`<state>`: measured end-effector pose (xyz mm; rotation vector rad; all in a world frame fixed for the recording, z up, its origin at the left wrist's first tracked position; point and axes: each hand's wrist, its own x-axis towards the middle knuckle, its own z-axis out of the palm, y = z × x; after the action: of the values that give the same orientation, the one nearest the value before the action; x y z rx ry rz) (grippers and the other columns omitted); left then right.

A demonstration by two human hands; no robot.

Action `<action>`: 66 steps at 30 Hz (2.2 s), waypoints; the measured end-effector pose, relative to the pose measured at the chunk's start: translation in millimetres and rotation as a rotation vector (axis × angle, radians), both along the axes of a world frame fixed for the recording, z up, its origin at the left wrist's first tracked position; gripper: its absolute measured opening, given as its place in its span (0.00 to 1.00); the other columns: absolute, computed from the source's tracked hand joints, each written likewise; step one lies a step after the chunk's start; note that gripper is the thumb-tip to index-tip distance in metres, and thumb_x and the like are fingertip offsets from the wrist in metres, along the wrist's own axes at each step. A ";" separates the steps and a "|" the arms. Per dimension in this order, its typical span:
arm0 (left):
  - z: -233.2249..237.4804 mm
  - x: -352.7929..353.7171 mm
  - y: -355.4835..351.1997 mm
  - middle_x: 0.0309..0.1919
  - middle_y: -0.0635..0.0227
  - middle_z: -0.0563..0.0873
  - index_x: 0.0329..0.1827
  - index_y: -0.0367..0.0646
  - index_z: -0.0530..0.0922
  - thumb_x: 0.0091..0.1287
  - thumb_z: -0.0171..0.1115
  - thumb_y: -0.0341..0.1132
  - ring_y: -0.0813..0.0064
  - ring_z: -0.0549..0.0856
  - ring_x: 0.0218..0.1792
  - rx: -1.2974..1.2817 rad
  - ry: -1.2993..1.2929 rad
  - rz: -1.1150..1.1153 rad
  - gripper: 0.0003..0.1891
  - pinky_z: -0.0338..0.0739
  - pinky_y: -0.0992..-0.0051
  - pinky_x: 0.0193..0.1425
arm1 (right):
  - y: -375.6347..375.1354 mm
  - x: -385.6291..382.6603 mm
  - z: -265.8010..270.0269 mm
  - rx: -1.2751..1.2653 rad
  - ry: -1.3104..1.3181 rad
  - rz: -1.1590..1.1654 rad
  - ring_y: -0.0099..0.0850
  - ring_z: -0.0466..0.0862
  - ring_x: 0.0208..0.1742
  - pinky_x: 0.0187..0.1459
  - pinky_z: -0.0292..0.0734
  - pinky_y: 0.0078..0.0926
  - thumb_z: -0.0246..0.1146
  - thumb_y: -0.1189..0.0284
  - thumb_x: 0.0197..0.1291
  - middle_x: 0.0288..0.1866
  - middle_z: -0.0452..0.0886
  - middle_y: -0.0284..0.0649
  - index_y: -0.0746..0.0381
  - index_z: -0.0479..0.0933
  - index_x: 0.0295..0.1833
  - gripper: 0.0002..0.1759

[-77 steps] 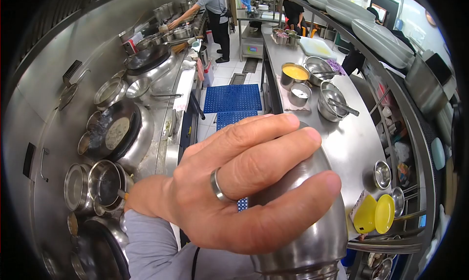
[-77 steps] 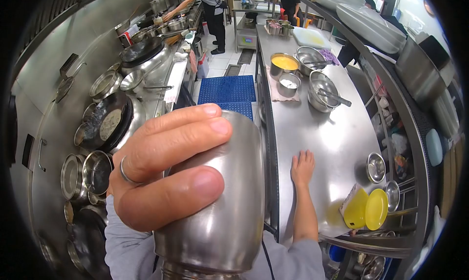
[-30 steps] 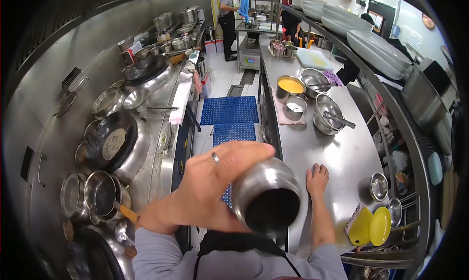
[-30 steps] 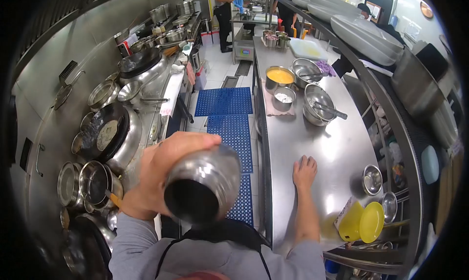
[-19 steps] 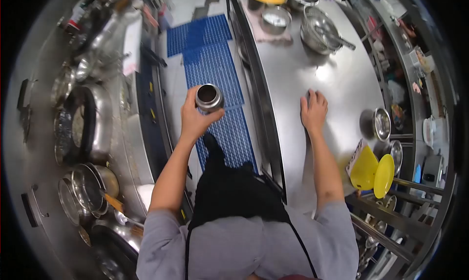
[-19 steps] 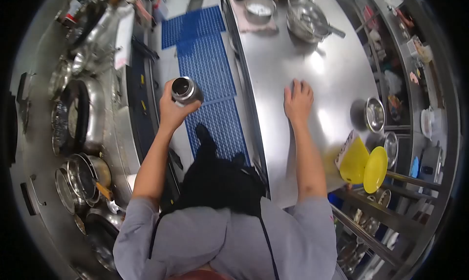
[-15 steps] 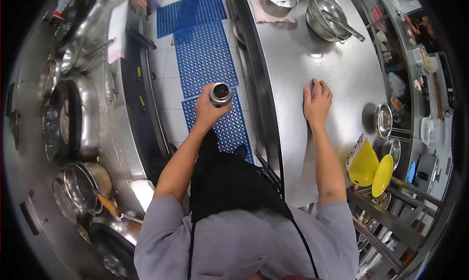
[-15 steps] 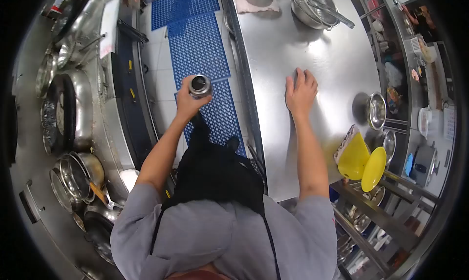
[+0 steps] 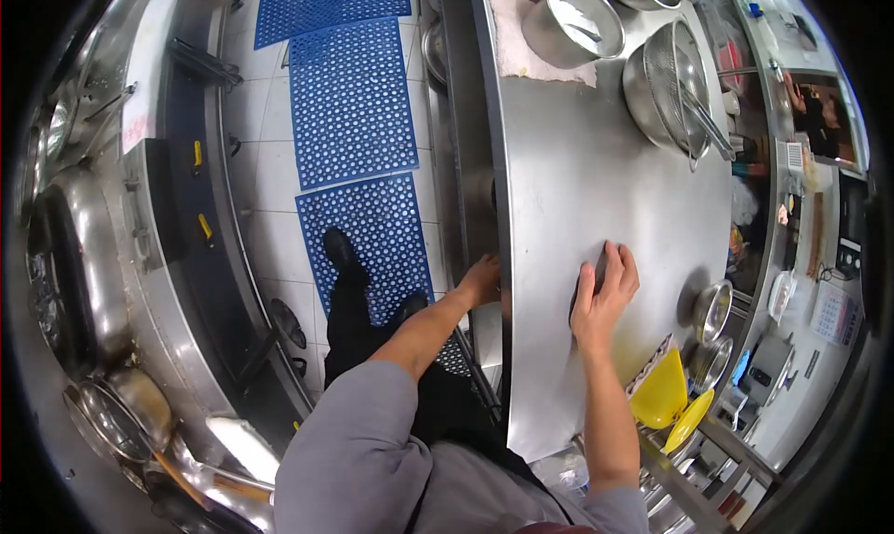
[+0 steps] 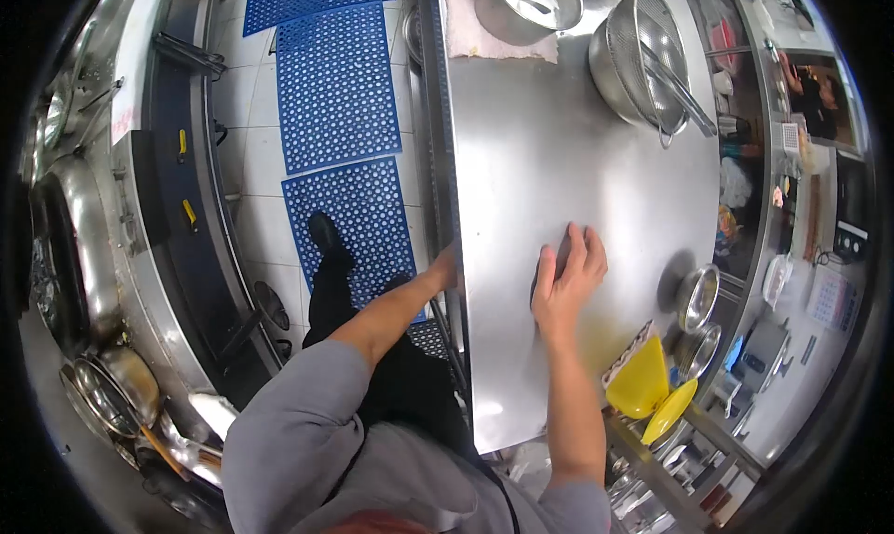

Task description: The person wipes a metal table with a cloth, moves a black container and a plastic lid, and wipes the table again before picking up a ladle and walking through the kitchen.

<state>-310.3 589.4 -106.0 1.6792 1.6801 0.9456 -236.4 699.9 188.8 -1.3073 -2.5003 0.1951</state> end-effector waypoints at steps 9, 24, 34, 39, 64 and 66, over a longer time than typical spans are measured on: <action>-42.9 25.4 44.4 0.55 0.53 0.81 0.60 0.43 0.77 0.55 0.66 0.35 0.52 0.78 0.59 -0.098 -0.090 -0.237 0.26 0.73 0.58 0.63 | 0.7 -0.6 4.9 -0.025 0.002 -0.012 0.55 0.64 0.68 0.69 0.57 0.52 0.62 0.63 0.64 0.68 0.66 0.57 0.64 0.71 0.66 0.28; 112.2 -157.9 -178.8 0.48 0.50 0.87 0.51 0.42 0.82 0.62 0.61 0.34 0.51 0.86 0.52 -0.816 0.378 -0.122 0.15 0.81 0.55 0.55 | -8.8 8.4 4.5 0.066 0.168 -0.011 0.55 0.65 0.68 0.68 0.59 0.55 0.62 0.61 0.62 0.66 0.68 0.55 0.63 0.72 0.64 0.27; 93.4 -150.3 -300.3 0.51 0.50 0.86 0.54 0.48 0.84 0.59 0.62 0.36 0.52 0.86 0.54 -0.929 0.225 0.170 0.18 0.80 0.57 0.59 | -10.7 8.5 -4.4 0.127 0.133 -0.035 0.52 0.67 0.69 0.69 0.61 0.51 0.60 0.61 0.65 0.67 0.70 0.53 0.61 0.68 0.69 0.30; 81.7 -188.4 -273.8 0.52 0.54 0.87 0.53 0.52 0.84 0.59 0.61 0.36 0.54 0.86 0.53 -0.874 0.158 0.175 0.18 0.81 0.58 0.58 | -13.3 6.5 2.7 0.136 0.126 -0.002 0.53 0.67 0.68 0.69 0.61 0.49 0.59 0.63 0.66 0.66 0.70 0.54 0.64 0.67 0.69 0.29; 42.4 -293.3 -262.5 0.37 0.55 0.89 0.42 0.40 0.86 0.69 0.54 0.41 0.63 0.87 0.38 -0.377 -0.377 -0.051 0.16 0.78 0.61 0.45 | -35.7 -218.3 83.2 -0.035 0.447 0.536 0.46 0.81 0.47 0.51 0.75 0.41 0.61 0.68 0.64 0.45 0.83 0.48 0.64 0.80 0.56 0.17; 21.5 -289.1 -283.1 0.38 0.56 0.90 0.43 0.42 0.86 0.67 0.55 0.41 0.62 0.87 0.38 -0.378 -0.466 0.047 0.15 0.78 0.60 0.45 | -53.1 -294.6 76.3 -0.216 0.297 0.751 0.47 0.83 0.48 0.52 0.78 0.41 0.62 0.67 0.65 0.46 0.84 0.48 0.61 0.81 0.55 0.16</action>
<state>-599.4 306.3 -84.6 1.0778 1.4699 0.8887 -531.0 646.8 265.1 -0.2948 -2.6197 0.7744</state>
